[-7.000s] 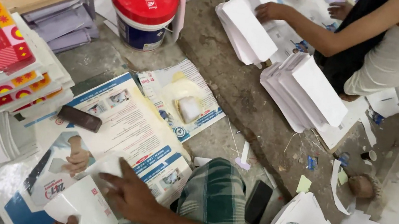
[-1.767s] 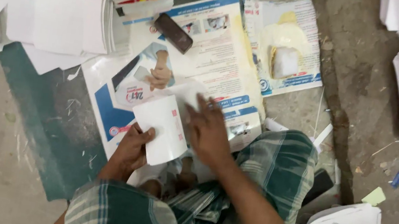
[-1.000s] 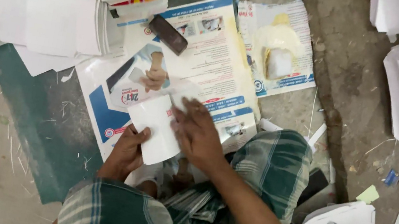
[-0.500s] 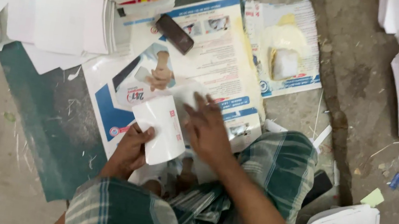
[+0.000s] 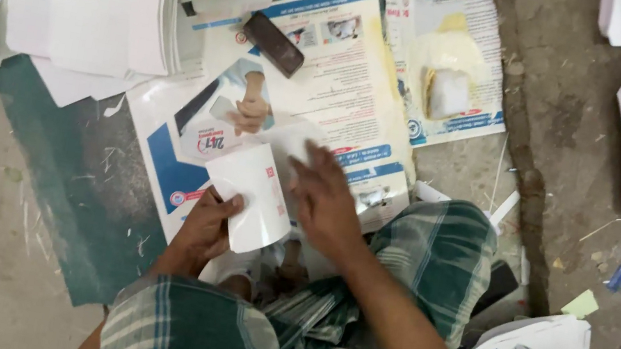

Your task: The recorder is folding and gluing paper sheets to assemble gift boxes.

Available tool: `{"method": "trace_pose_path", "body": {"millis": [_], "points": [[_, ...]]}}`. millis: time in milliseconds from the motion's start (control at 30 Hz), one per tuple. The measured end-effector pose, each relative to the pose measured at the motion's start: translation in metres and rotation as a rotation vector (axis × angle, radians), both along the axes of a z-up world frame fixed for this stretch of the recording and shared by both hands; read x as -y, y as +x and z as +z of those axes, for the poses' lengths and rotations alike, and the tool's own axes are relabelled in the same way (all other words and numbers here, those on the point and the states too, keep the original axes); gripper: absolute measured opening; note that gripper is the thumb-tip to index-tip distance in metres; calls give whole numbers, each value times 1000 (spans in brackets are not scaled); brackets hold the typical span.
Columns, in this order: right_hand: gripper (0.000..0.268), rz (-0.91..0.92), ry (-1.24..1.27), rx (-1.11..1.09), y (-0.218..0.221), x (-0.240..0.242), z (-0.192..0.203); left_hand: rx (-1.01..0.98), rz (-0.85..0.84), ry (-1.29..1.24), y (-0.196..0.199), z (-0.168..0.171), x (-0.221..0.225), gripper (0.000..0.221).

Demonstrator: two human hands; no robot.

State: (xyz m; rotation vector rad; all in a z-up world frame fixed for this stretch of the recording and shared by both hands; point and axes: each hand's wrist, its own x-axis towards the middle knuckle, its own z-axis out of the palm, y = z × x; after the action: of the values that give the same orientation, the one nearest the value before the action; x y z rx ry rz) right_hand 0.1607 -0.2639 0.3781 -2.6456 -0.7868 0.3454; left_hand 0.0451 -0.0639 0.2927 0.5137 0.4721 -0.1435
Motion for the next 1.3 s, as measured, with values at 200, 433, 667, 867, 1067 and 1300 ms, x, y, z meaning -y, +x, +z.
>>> {"method": "trace_pose_path", "body": {"millis": [200,433,667,867,1067,1300], "points": [[45,34,57,111,-4,-1,-6,8,-45,-26,-4,4,-7,60],[41,79,247,28,-12,1,-5,-20,-1,-14,-10,3,-7,70],[51,36,-137,81,-15,-6,4,-147,51,103,-30,-35,-38,70],[51,-166,-177,-8,17,-25,-16,-36,-28,47,-23,-49,-29,40],[51,-56,43,239,25,-9,-74,-154,66,299,19,54,-26,31],[47,11,233,71,18,5,-58,-10,242,1246,10,212,-112,13]]}}
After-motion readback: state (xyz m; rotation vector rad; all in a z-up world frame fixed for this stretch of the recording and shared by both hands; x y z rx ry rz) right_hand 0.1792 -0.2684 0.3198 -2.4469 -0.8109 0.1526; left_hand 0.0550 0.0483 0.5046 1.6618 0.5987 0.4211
